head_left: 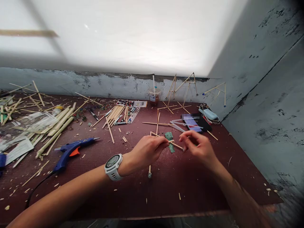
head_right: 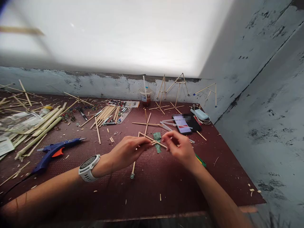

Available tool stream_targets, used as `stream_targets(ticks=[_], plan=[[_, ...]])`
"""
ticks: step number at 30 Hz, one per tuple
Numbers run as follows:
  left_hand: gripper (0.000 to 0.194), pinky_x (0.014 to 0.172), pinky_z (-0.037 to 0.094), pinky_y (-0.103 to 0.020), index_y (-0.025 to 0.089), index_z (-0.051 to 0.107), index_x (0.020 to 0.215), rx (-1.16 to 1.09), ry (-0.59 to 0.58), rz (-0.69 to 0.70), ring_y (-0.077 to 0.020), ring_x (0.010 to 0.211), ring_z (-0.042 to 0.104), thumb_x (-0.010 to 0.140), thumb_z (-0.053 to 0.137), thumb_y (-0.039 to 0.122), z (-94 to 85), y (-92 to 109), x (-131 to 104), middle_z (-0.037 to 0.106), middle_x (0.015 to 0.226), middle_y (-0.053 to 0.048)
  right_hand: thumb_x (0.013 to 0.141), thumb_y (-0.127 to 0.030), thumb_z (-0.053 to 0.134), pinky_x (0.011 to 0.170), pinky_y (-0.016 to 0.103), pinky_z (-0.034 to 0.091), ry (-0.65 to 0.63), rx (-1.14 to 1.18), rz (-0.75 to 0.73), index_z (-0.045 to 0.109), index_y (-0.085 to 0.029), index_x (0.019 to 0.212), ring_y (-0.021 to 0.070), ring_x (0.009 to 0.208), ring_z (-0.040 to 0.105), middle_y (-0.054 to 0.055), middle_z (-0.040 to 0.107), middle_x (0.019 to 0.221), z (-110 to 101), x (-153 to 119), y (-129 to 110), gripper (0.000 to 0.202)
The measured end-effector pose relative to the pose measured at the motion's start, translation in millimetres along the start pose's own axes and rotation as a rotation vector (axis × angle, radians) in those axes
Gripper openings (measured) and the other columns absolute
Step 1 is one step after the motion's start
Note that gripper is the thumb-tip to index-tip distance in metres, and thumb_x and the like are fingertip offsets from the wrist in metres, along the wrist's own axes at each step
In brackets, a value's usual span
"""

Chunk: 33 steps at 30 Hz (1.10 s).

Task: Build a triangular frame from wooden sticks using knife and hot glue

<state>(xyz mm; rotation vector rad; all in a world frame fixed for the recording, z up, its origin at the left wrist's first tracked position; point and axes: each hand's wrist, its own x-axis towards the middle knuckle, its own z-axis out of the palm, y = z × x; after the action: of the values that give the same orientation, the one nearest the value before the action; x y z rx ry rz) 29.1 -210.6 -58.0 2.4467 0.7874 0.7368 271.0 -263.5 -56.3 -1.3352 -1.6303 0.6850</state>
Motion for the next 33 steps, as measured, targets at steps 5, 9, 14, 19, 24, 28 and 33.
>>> stream_targets(ticks=[5, 9, 14, 19, 24, 28, 33], plan=[[0.024, 0.064, 0.054, -0.028, 0.013, 0.074, 0.094, -0.414, -0.005, -0.233, -0.0166, 0.068, 0.072, 0.1, 0.066, 0.034, -1.4, -3, 5, 0.08, 0.081, -0.008, 0.097, -0.062, 0.061, 0.06, 0.03, 0.046, 0.132, -0.464, 0.203, 0.073, -0.026, 0.094, 0.0192, 0.067, 0.066, 0.001, 0.073, 0.077, -53, 0, 1, 0.038], [0.031, 0.065, 0.059, -0.027, 0.014, 0.067, 0.088, -0.738, -0.04, -0.382, -0.0159, 0.072, 0.075, 0.095, 0.072, 0.043, 0.3, 0, 7, 0.081, 0.086, -0.011, 0.094, -0.059, 0.064, 0.06, 0.032, 0.041, -0.073, -0.974, 0.312, 0.07, -0.027, 0.093, 0.0263, 0.08, 0.072, 0.004, 0.077, 0.097, -60, -27, 29, 0.033], [0.04, 0.067, 0.06, -0.025, 0.012, 0.069, 0.092, -0.937, -0.098, -0.465, -0.0128, 0.072, 0.073, 0.09, 0.078, 0.051, -0.6, 3, 8, 0.08, 0.09, -0.01, 0.101, -0.057, 0.046, 0.071, 0.036, 0.048, -0.088, -0.978, 0.26, 0.065, -0.024, 0.11, 0.0289, 0.095, 0.074, 0.01, 0.075, 0.11, -58, -59, 70, 0.039], [0.054, 0.068, 0.062, -0.027, 0.011, 0.069, 0.095, -1.123, -0.132, -0.538, -0.0153, 0.078, 0.075, 0.08, 0.084, 0.061, -3.1, 6, 7, 0.08, 0.095, -0.011, 0.101, -0.055, 0.045, 0.071, 0.036, 0.05, 0.001, -0.785, 0.291, 0.061, -0.024, 0.105, 0.0257, 0.082, 0.072, 0.009, 0.074, 0.098, -65, -64, 76, 0.035], [0.048, 0.064, 0.06, -0.025, 0.01, 0.07, 0.091, -1.056, -0.106, -0.505, -0.0129, 0.072, 0.071, 0.086, 0.081, 0.057, -4.3, 8, 6, 0.077, 0.086, -0.008, 0.097, -0.06, 0.055, 0.066, 0.036, 0.053, -0.043, -0.648, 0.301, 0.064, -0.023, 0.116, 0.0258, 0.075, 0.071, 0.007, 0.074, 0.09, -63, -65, 73, 0.043], [0.044, 0.061, 0.059, -0.024, 0.011, 0.069, 0.09, -1.03, -0.085, -0.477, -0.0117, 0.068, 0.069, 0.088, 0.079, 0.054, -4.1, 9, 5, 0.074, 0.081, -0.005, 0.103, -0.048, 0.048, 0.077, 0.04, 0.054, -0.018, -0.631, 0.228, 0.064, -0.024, 0.115, 0.028, 0.093, 0.073, 0.01, 0.073, 0.11, -67, -67, 70, 0.031], [0.047, 0.059, 0.059, -0.024, 0.011, 0.068, 0.089, -1.025, -0.048, -0.465, -0.0118, 0.066, 0.069, 0.086, 0.08, 0.056, -5.3, 12, 5, 0.073, 0.078, -0.004, 0.106, -0.052, 0.048, 0.08, 0.035, 0.055, 0.075, -0.428, 0.259, 0.06, -0.026, 0.128, 0.0236, 0.091, 0.071, 0.007, 0.073, 0.107, -61, -62, 36, 0.036]])
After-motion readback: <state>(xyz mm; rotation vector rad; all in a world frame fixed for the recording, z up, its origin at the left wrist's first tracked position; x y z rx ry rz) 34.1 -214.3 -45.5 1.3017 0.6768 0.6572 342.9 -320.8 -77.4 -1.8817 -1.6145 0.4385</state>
